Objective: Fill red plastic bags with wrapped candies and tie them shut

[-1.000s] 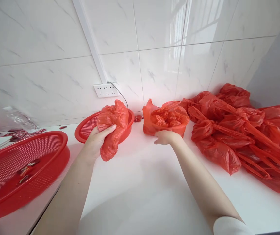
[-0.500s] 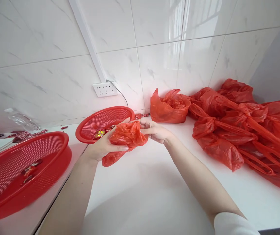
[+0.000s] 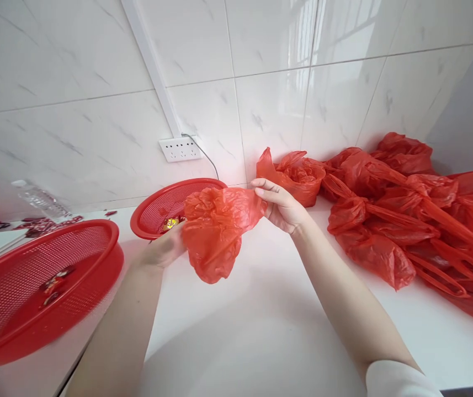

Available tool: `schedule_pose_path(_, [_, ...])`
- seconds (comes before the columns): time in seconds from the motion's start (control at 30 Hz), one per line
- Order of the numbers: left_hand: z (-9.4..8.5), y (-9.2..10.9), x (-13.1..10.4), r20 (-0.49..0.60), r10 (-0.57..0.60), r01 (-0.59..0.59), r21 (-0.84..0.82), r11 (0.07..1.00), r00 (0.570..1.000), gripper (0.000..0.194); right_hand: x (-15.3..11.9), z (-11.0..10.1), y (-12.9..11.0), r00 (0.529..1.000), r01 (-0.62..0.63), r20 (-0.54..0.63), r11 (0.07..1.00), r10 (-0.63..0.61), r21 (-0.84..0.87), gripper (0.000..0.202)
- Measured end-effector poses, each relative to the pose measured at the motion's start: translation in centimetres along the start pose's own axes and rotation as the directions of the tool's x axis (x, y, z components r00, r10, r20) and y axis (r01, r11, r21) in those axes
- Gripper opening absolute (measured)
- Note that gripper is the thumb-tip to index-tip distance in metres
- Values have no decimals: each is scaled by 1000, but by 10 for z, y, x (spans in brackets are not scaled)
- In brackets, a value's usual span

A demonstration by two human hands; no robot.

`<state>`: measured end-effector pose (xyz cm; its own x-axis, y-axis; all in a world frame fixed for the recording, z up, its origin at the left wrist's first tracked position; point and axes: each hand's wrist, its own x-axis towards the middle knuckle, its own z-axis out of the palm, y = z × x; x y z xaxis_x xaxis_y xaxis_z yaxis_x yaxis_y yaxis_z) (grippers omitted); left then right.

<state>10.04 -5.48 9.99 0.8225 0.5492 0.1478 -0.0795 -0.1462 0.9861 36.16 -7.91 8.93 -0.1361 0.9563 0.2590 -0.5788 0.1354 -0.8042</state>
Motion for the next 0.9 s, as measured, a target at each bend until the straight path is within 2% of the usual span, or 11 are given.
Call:
schedule_pose_path(0.07, [5,-8,6,-17,76,-78,-184,980,997,56,0,5,3,999,-9,51,1000,8,24,25])
schedule_pose_path(0.13, [12,-11,11,-57,94,-106,-274,956,994,37,0,9,5,997,-11,81,999,7,49,29])
schedule_pose_path(0.17, [15,-12,12,-79,87,-105,-281,954,993,28,1,10,7,996,-13,87,999,9,51,30])
schedule_pose_path(0.3, [20,-6,15,-178,23,-61,-213,975,984,27,3,11,7,1000,-1,27,1000,1,17,31])
schedule_pose_path(0.4, [14,1,10,-289,55,-62,-16,998,956,25,6,1,0,989,101,-108,995,-100,5,33])
schedule_pose_path(0.53, [-3,15,-2,-431,192,-5,398,917,882,32,6,-24,-21,909,289,-263,943,-324,-164,25])
schedule_pose_path(0.6, [-11,22,-9,-457,213,43,488,872,864,39,2,-34,-32,886,302,-278,916,-372,-264,17])
schedule_pose_path(0.7, [-16,29,-17,-460,221,82,553,829,860,40,-8,-39,-45,906,195,-276,895,-321,-400,13])
schedule_pose_path(0.77, [-16,32,-20,-448,240,80,586,806,861,35,-16,-38,-49,932,43,-272,819,-239,-572,22])
schedule_pose_path(0.8, [-15,33,-21,-437,243,74,593,802,866,31,-20,-37,-50,947,-38,-261,743,-187,-668,27])
schedule_pose_path(0.9, [-10,36,-23,-378,201,53,565,823,904,24,-25,-36,-50,986,-163,-137,414,92,-896,28])
